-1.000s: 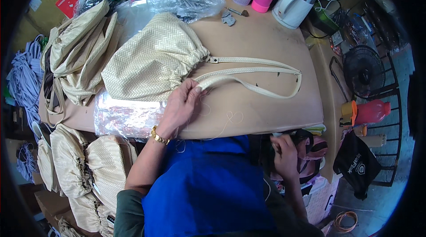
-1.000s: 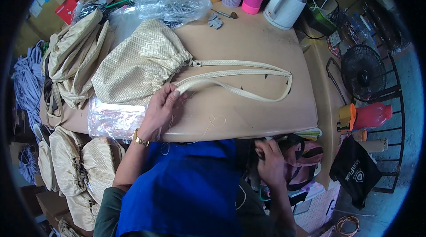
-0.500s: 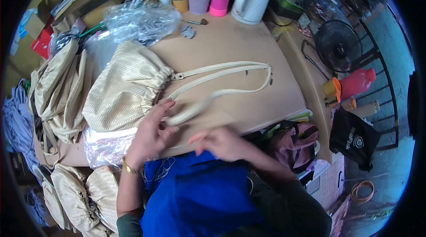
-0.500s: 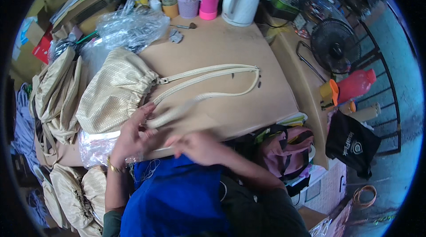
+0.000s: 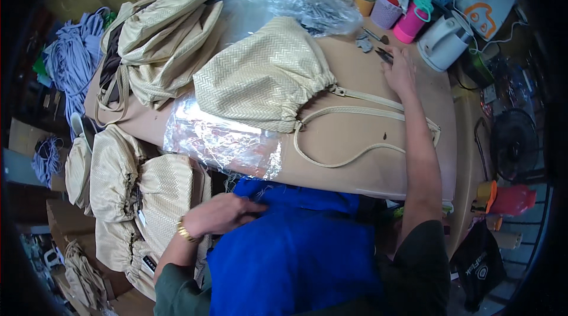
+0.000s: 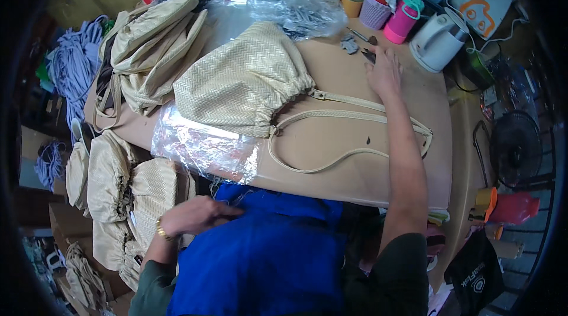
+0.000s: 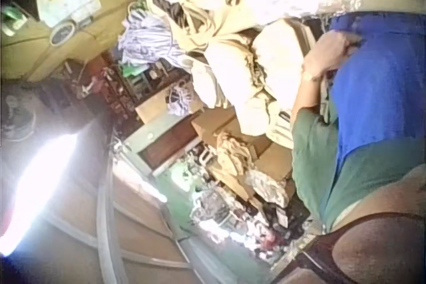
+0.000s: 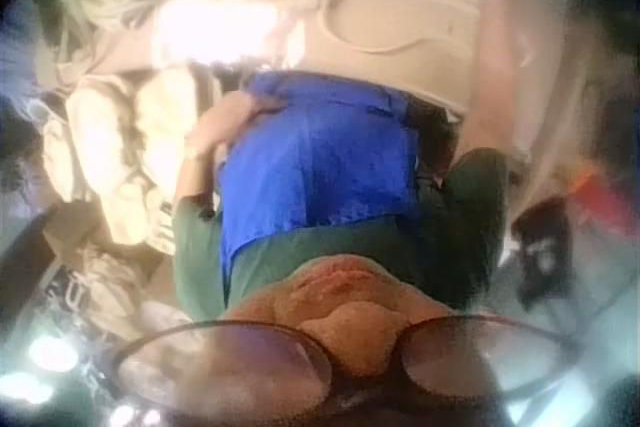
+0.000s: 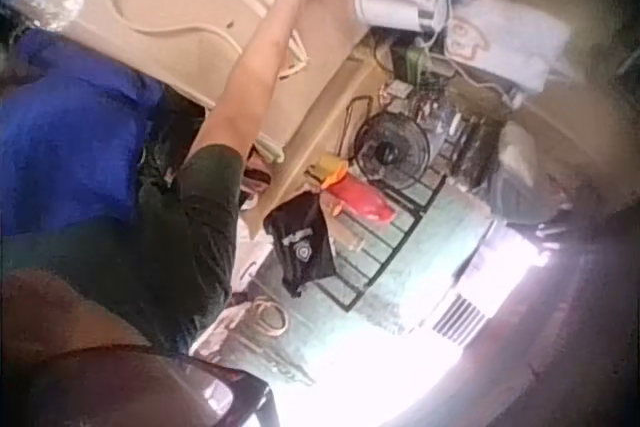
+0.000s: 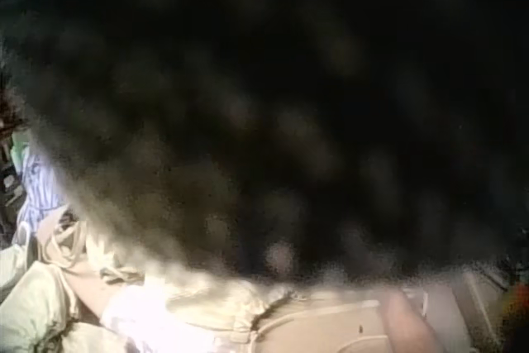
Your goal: The person attaches tags to light-colored woven bags, trims excess threads with shears, and inserts brown lining materials into the bags before placing them in plastic packaging.
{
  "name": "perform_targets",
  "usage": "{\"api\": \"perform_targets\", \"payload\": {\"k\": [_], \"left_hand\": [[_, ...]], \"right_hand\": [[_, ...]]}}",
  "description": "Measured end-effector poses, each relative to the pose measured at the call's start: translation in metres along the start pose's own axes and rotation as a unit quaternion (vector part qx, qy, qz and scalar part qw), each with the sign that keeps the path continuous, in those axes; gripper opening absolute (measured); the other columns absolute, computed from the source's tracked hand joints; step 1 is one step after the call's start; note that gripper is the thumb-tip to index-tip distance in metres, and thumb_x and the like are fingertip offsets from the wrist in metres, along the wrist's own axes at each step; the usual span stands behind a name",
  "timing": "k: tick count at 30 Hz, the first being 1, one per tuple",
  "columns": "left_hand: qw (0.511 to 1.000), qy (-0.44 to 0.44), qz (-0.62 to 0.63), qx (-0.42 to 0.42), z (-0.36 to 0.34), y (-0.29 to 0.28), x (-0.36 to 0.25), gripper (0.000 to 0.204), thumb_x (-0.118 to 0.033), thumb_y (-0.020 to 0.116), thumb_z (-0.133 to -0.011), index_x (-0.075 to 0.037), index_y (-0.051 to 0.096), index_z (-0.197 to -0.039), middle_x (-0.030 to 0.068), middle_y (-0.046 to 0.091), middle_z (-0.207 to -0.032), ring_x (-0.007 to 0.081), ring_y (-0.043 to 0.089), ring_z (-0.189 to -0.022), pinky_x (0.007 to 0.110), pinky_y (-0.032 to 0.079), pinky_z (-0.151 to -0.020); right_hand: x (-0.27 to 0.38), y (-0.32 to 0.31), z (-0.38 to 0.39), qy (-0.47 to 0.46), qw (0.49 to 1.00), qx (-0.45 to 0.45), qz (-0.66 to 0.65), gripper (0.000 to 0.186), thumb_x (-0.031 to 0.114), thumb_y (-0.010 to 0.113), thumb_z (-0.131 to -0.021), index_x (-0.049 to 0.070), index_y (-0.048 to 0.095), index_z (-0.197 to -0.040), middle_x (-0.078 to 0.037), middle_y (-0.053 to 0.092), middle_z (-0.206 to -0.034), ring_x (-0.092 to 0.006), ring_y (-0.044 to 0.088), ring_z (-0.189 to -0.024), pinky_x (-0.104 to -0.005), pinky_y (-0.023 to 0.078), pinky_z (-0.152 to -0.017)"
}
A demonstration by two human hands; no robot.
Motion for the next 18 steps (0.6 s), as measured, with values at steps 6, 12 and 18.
{"api": "perform_targets", "payload": {"k": [6,12,18], "left_hand": [[0.911,0.068,-0.007,-0.408,0.030,-0.073,-0.024,0.041,-0.013,0.075,-0.081,-0.006,0.066,-0.120,0.0148,0.071,-0.085,0.0290,0.070,-0.075,0.039,0.054,-0.069],[0.843,-0.027,0.010,-0.538,-0.008,-0.093,-0.035,0.036,-0.005,0.072,-0.080,-0.007,0.067,-0.116,0.0118,0.064,-0.085,0.0254,0.061,-0.080,0.035,0.048,-0.068],[0.848,0.078,-0.118,-0.512,-0.066,-0.089,-0.038,0.051,-0.019,0.077,-0.078,-0.007,0.056,-0.123,0.0176,0.052,-0.108,0.0340,0.056,-0.090,0.041,0.045,-0.081]], "right_hand": [[0.140,-0.051,0.110,-0.210,0.901,0.185,-0.333,0.022,0.014,0.064,-0.090,0.001,0.068,-0.107,-0.014,0.071,-0.100,-0.0206,0.068,-0.095,-0.0325,0.051,-0.085],[0.135,-0.093,0.149,-0.009,0.720,0.525,-0.455,0.020,0.009,0.065,-0.087,0.002,0.068,-0.105,-0.017,0.065,-0.120,-0.0279,0.062,-0.112,-0.0367,0.050,-0.090],[0.119,-0.070,0.091,-0.091,0.914,0.172,-0.357,0.029,0.004,0.068,-0.082,0.004,0.065,-0.110,-0.013,0.062,-0.113,-0.0302,0.060,-0.107,-0.0379,0.050,-0.089]]}}
Point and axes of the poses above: each hand's wrist, its own z-axis away from the middle knuckle, its own y-axis out of the palm, x = y × z, the point moved 5 cm from there along -z, towards the middle knuckle
